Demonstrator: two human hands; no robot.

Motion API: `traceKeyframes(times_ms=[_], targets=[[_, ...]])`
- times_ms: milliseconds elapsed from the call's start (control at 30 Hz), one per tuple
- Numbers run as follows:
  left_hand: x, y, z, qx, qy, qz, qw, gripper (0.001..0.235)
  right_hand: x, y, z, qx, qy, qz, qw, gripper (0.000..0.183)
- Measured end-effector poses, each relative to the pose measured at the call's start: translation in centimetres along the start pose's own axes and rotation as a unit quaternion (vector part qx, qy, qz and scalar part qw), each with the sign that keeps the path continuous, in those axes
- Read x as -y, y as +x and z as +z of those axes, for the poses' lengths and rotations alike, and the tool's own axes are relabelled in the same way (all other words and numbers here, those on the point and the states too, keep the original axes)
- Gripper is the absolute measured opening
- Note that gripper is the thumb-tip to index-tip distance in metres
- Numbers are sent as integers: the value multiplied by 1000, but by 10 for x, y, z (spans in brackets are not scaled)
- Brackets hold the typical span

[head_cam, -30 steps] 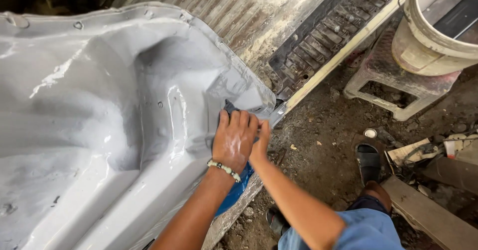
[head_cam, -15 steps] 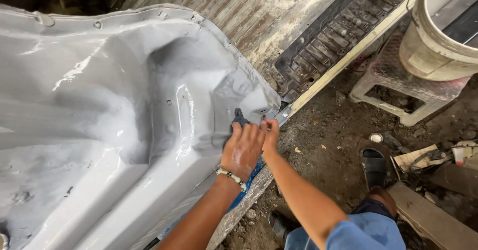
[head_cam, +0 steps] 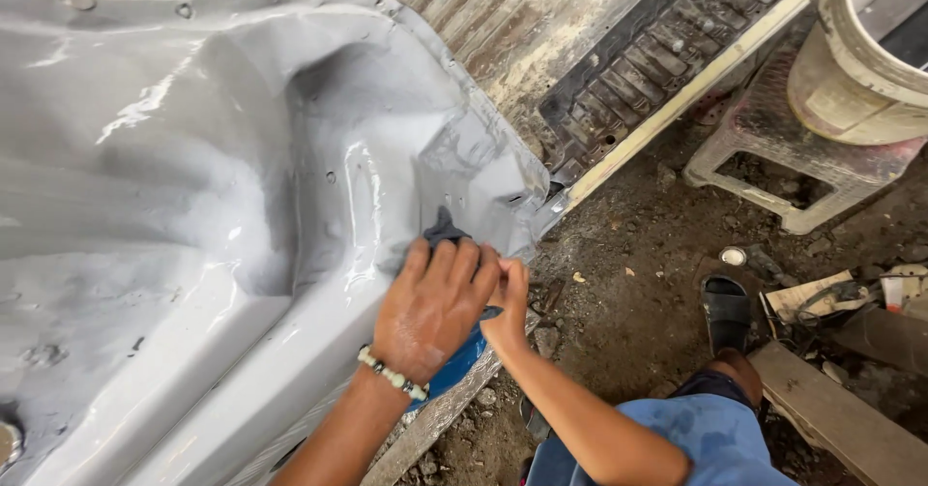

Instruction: The person sands the surface of a detached car door using a sanding block and water. They repeatedly dip the sanding block into a bucket of water and scrub various sections of the door, including the edges and the area around the fuel cap.

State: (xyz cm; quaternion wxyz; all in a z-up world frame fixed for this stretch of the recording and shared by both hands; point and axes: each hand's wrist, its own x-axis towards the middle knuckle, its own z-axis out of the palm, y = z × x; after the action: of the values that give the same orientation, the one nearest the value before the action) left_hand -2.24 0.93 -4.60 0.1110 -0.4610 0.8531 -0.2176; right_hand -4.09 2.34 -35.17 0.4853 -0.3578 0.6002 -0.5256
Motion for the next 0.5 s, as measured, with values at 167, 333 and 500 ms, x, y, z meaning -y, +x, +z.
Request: traceKeyframes(times_ms=[167,333,500], targets=[[8,1,-15,1,-34,41,999,36,-27,9,-6,44,87,-52,994,9],[37,2,-36,-36,-69,34,996,38,-4,14,-19,124,69,-116,983,4],[36,-1,-30,-46,-87,72,993,37,-19,27,-33,175,23,-54,983,4]])
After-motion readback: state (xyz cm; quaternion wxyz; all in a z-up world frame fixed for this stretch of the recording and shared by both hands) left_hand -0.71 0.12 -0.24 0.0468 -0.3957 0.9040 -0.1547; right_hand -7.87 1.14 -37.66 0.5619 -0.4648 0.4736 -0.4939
